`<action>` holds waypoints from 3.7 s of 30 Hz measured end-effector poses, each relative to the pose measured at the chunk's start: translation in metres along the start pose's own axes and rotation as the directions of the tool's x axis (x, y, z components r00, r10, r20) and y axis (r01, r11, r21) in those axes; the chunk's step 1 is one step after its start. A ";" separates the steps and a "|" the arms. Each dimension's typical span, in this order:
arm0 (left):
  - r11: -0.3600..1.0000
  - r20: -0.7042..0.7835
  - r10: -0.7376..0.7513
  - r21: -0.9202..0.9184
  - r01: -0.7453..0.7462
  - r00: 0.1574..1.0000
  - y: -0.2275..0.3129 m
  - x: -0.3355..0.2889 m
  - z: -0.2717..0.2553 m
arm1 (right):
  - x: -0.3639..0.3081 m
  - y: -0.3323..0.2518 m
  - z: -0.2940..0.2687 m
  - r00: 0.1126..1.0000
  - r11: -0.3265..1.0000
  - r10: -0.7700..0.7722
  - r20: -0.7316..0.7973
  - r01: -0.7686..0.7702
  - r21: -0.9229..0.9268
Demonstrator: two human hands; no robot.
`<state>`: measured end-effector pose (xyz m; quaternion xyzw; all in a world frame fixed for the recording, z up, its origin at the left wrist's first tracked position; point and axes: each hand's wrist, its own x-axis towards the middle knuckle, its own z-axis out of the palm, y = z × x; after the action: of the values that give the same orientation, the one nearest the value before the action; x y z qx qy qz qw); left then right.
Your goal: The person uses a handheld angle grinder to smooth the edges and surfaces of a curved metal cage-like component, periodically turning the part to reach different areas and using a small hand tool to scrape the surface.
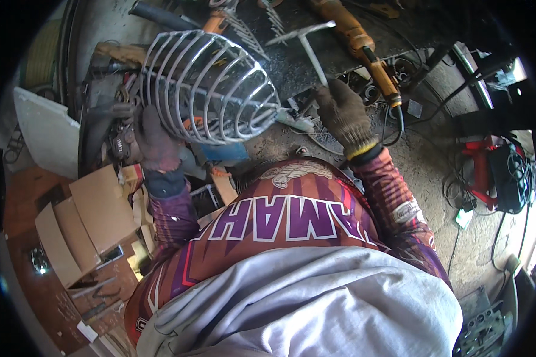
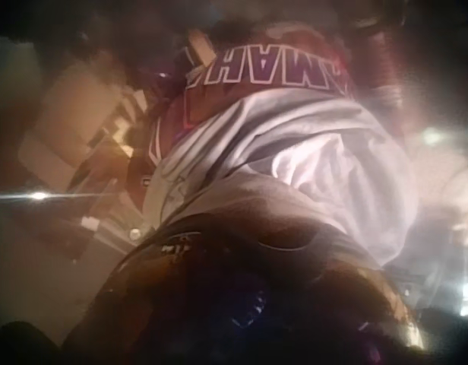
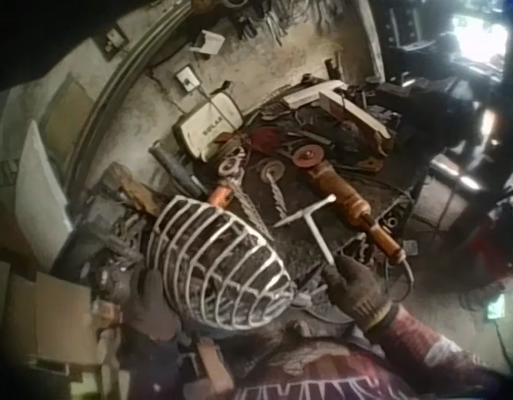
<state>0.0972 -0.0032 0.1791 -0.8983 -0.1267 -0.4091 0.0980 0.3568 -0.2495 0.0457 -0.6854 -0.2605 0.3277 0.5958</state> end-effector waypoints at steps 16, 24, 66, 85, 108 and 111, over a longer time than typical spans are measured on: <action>0.909 0.302 -0.415 0.186 0.374 0.858 0.064 -0.098 0.004 | -0.065 -0.079 0.010 0.999 0.958 0.009 0.044 -0.021 0.285; 0.675 0.443 -0.558 -0.250 0.694 0.702 0.072 -0.102 -0.004 | -0.080 -0.067 0.044 0.989 0.951 -0.053 -0.141 0.093 0.295; 0.520 0.684 -0.438 -0.337 0.785 0.583 -0.011 -0.110 0.054 | -0.116 -0.015 0.142 0.957 0.892 -0.128 -0.261 -0.004 -0.452; 0.699 0.573 -0.425 -0.284 0.656 0.701 -0.010 -0.103 0.057 | -0.077 -0.049 0.150 0.969 0.615 -0.245 -0.044 0.120 -0.780; 0.625 0.684 -0.406 -0.275 0.730 0.606 -0.012 -0.100 0.057 | -0.080 -0.049 0.137 0.958 0.586 -0.285 0.012 0.184 -0.789; 0.679 0.611 -0.373 -0.332 0.654 0.698 -0.015 -0.112 0.065 | -0.074 -0.045 0.144 0.973 0.630 -0.231 -0.010 0.142 -0.763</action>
<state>0.0671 0.0130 0.0530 -0.8850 -0.2868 -0.1927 -0.3119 0.2008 -0.2050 0.0895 -0.8569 -0.4108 0.0885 0.2986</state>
